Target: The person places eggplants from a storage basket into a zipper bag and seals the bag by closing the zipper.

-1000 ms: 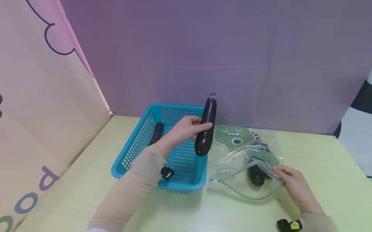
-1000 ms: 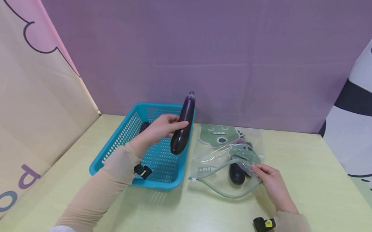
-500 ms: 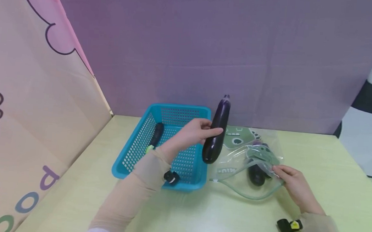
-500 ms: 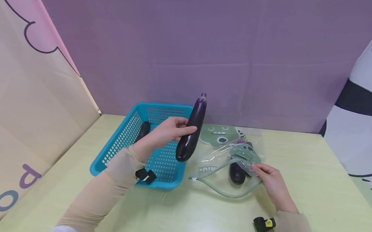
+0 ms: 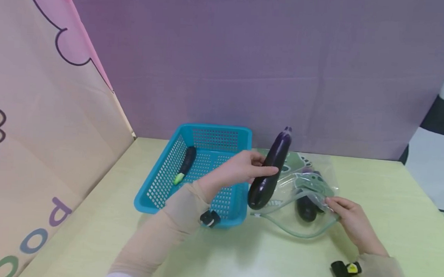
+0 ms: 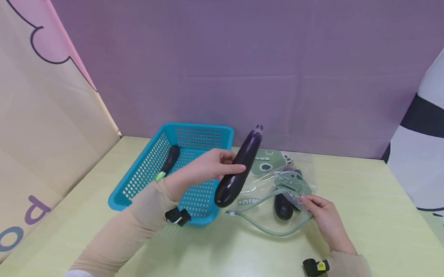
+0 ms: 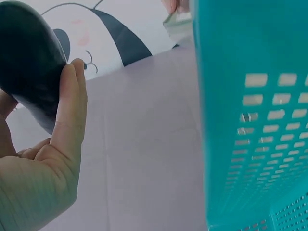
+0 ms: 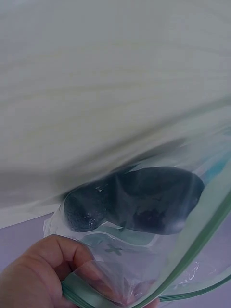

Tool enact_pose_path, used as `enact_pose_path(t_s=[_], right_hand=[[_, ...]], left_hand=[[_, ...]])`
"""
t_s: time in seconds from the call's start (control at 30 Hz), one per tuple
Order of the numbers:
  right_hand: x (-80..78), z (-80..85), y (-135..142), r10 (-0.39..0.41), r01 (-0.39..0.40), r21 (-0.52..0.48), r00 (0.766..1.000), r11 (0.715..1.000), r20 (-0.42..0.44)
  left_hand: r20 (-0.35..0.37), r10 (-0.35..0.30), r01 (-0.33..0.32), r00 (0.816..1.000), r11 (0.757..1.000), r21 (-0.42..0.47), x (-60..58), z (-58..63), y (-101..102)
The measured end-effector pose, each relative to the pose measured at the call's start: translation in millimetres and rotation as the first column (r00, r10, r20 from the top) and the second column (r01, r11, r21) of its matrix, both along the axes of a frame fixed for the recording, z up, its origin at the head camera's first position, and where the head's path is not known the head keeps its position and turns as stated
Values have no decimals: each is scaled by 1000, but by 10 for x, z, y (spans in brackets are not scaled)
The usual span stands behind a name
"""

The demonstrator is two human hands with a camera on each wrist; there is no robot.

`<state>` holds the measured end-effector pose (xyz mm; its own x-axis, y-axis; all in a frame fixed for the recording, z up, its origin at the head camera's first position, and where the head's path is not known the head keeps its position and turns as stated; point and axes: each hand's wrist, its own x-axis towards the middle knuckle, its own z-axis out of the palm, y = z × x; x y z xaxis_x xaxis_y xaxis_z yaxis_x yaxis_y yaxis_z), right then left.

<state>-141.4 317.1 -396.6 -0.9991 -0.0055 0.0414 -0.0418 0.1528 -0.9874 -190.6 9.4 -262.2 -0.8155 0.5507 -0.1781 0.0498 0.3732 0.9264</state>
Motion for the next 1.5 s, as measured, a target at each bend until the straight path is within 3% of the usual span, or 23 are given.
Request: enact_pose_path(t_s=[0.33, 0.6, 0.87, 1.33, 1.5], right_hand=[[3, 7, -1, 3, -3, 18, 1000, 1000, 13], [-1, 34, -12, 6, -6, 29, 1000, 1000, 13], [-6, 35, -29, 18, -18, -41, 1000, 999, 2], [0, 9, -29, 18, -18, -22, 1000, 1000, -1], [-2, 4, -22, 12, -12, -26, 1000, 1000, 1]], left_hand=[[52, -17, 22, 999, 996, -88, 173, -53, 135], [20, -73, 75, 997, 990, -121, 274, -185, 212], [14, -95, 96, 995, 976, -194, 370, -308, 259], [-1, -228, 214, 974, 915, -342, 458, -451, 217], [-50, -278, 234, 959, 881, -412, 483, -480, 237]])
